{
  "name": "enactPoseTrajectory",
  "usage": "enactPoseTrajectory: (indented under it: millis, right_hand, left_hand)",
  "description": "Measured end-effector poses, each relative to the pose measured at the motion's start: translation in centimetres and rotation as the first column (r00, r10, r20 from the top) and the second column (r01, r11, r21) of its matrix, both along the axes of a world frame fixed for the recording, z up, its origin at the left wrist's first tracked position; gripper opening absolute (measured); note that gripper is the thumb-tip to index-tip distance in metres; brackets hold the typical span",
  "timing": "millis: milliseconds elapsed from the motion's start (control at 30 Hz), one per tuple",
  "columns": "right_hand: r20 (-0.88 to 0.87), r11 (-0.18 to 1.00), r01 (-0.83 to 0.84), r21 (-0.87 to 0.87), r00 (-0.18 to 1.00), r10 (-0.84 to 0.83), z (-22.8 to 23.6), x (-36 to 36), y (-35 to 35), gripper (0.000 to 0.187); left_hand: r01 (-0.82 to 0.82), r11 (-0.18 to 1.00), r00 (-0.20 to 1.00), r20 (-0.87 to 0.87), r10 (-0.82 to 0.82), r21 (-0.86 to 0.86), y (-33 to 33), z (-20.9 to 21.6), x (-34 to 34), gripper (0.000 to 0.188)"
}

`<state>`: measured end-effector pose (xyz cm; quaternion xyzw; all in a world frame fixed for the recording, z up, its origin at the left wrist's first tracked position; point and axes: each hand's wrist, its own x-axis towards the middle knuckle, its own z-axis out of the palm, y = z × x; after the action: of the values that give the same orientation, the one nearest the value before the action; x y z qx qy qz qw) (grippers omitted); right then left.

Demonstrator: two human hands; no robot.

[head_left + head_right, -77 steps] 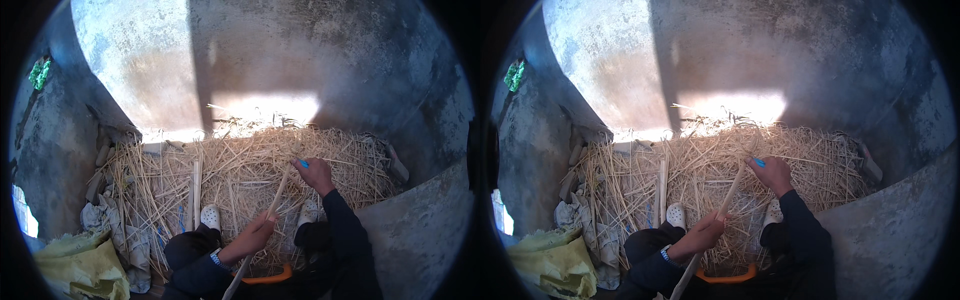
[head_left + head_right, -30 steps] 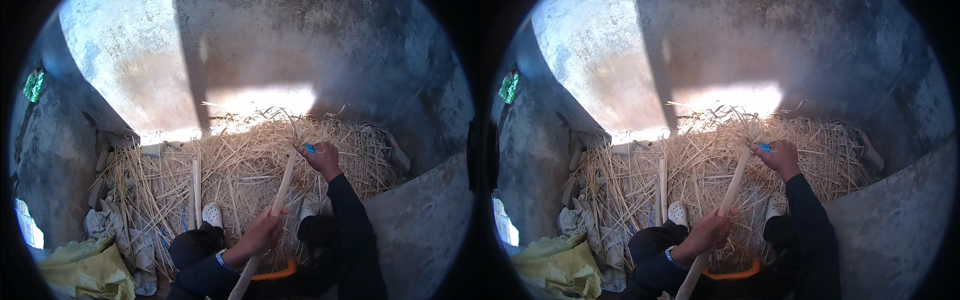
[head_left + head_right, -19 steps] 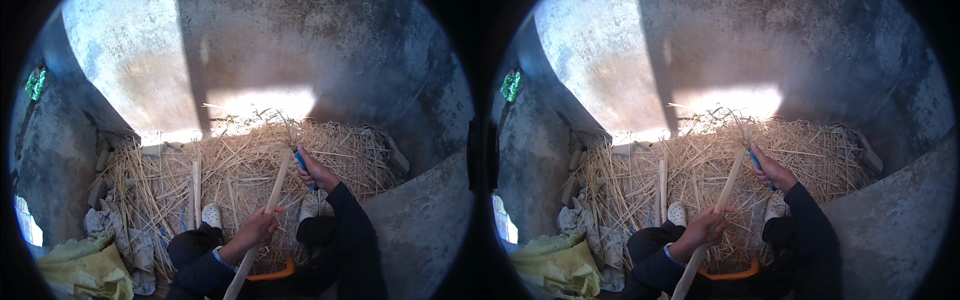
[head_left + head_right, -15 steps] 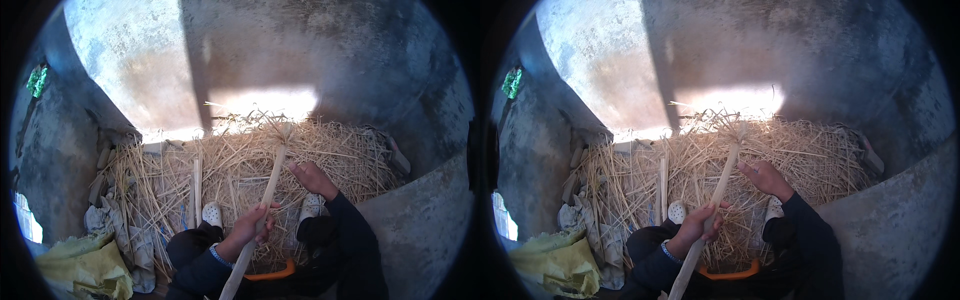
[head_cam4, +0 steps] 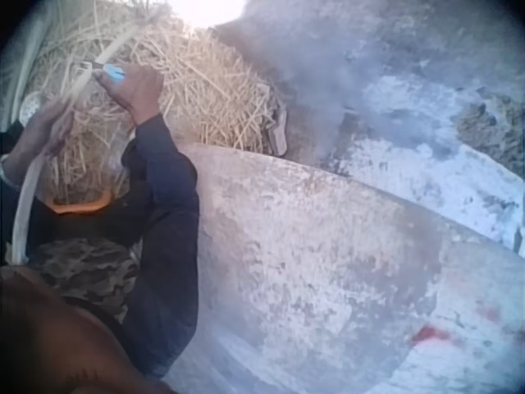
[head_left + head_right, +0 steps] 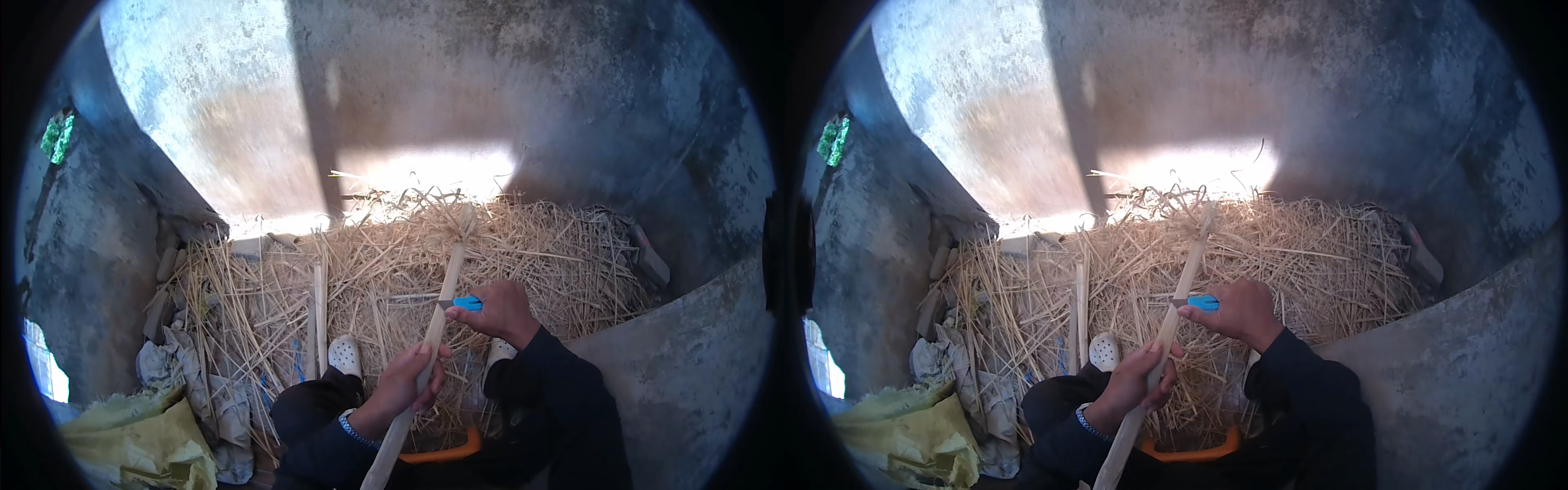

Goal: The person sits on a straw-covered floor and uses a blue utility knife to peel the outer layer off a long, thin wooden stick. They hold the stick with their left hand and scrape downward with the knife in their right hand, repeating the motion along the length of the stick.

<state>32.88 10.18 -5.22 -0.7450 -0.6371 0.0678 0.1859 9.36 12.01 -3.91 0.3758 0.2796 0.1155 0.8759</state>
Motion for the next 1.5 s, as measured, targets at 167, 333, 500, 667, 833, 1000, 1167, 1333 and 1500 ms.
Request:
enactPoseTrajectory:
  millis: [167, 333, 500, 667, 833, 1000, 1167, 1333, 1500]
  right_hand:
    - [-0.110, 0.998, 0.049, 0.043, 0.993, -0.044, -1.2, 1.6, 0.8, 0.073]
    - [-0.054, 0.996, 0.072, 0.052, 0.996, -0.069, -0.4, 1.7, 0.3, 0.073]
    - [-0.102, 0.993, 0.111, 0.045, 0.989, -0.106, -0.3, 2.9, 1.1, 0.071]
    - [-0.025, 0.996, -0.031, 0.088, 0.999, 0.034, -0.8, 0.7, 0.4, 0.071]
    - [0.044, 0.979, 0.004, 0.202, 0.999, -0.013, -2.0, 3.0, 1.6, 0.069]
    - [0.118, 0.962, 0.012, 0.274, 0.992, -0.046, -2.0, 4.1, 2.0, 0.069]
    - [0.186, 0.972, 0.211, 0.103, 0.956, -0.227, -2.3, 7.1, 2.3, 0.070]
    - [-0.038, 0.950, 0.277, 0.146, 0.961, -0.275, -2.1, 6.7, 2.4, 0.074]
    - [-0.286, 0.879, 0.236, -0.414, 0.883, -0.372, -2.8, 5.4, 1.6, 0.075]
  left_hand:
    - [0.011, 1.000, 0.999, 0.032, -0.011, -0.013, -0.3, 0.1, -0.2, 0.034]
    - [0.047, 0.996, 0.998, -0.032, -0.045, 0.071, -0.5, 1.0, -0.3, 0.034]
    - [0.084, 0.986, 0.996, -0.036, -0.079, 0.144, -0.6, 1.3, -0.6, 0.035]
    - [0.086, 0.981, 0.995, -0.067, -0.075, 0.175, -0.9, 0.8, -1.0, 0.035]
    - [0.064, 0.975, 0.997, -0.049, -0.055, 0.212, -0.9, 0.6, -0.7, 0.034]
    - [0.074, 0.981, 0.997, -0.049, -0.066, 0.180, -1.1, 0.5, -0.6, 0.029]
    - [0.121, 0.981, 0.992, -0.056, -0.113, 0.149, -2.0, 0.5, -0.2, 0.025]
    - [0.112, 0.983, 0.992, -0.078, -0.101, 0.145, -1.8, 0.4, 0.3, 0.025]
    - [0.069, 0.988, 0.991, -0.121, -0.053, 0.135, 0.7, -1.6, 0.7, 0.027]
